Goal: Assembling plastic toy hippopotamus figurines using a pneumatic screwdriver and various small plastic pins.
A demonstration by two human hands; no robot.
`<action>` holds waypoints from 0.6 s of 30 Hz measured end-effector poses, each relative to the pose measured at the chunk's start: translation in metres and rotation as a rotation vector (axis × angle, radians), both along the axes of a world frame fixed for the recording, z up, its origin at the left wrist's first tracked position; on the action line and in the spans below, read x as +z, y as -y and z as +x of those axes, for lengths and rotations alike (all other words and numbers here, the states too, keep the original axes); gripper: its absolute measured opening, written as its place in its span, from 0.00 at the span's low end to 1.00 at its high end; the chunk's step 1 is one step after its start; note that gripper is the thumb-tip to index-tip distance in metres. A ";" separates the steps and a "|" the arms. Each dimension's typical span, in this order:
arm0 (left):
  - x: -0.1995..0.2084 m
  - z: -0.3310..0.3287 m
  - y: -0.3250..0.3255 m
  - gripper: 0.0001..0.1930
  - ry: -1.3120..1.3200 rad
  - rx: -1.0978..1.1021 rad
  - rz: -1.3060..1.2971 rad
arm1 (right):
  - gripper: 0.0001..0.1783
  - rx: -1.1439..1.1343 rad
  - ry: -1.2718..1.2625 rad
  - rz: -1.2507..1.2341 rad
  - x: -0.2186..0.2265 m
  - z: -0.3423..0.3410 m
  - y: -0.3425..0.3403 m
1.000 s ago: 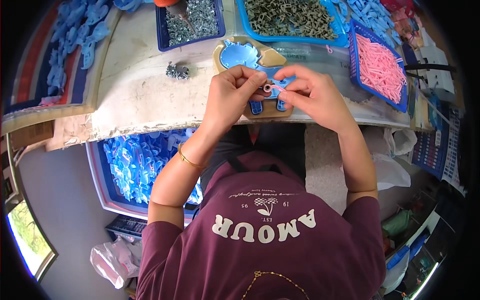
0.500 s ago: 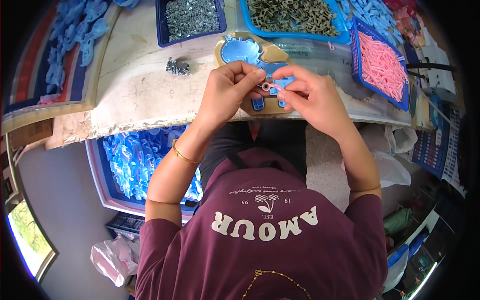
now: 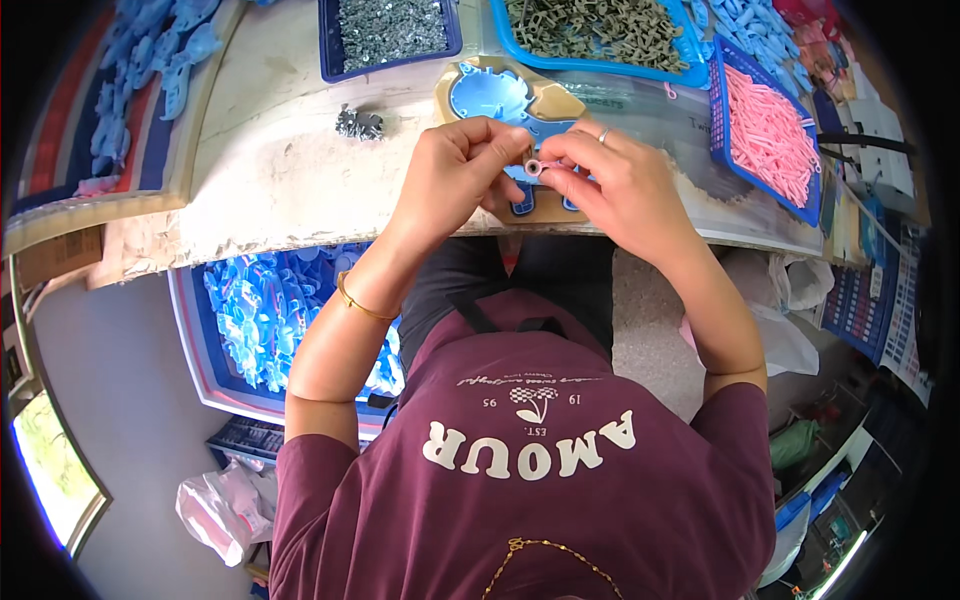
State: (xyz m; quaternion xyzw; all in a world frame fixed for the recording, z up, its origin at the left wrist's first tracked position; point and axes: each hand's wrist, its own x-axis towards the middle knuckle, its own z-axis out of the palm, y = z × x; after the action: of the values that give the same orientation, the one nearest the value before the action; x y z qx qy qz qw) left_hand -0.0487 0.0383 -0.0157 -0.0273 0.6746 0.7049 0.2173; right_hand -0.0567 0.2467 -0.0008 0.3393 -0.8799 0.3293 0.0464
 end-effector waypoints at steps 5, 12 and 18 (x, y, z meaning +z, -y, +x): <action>-0.009 -0.001 0.013 0.14 -0.405 0.300 -0.172 | 0.07 0.012 -0.146 0.110 -0.013 -0.016 0.000; -0.020 0.010 0.017 0.08 -0.686 0.317 -0.496 | 0.07 0.046 -0.149 0.214 -0.029 -0.024 0.014; -0.026 0.013 0.020 0.07 -0.925 0.193 -0.670 | 0.06 0.151 -0.111 0.256 -0.023 -0.035 0.017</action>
State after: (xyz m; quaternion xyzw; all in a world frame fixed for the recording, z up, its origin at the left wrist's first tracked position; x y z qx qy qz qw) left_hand -0.0355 0.0178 -0.0419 0.1550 0.8802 0.4081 -0.1861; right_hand -0.0922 0.2294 -0.0240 0.4254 -0.8828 0.1976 0.0262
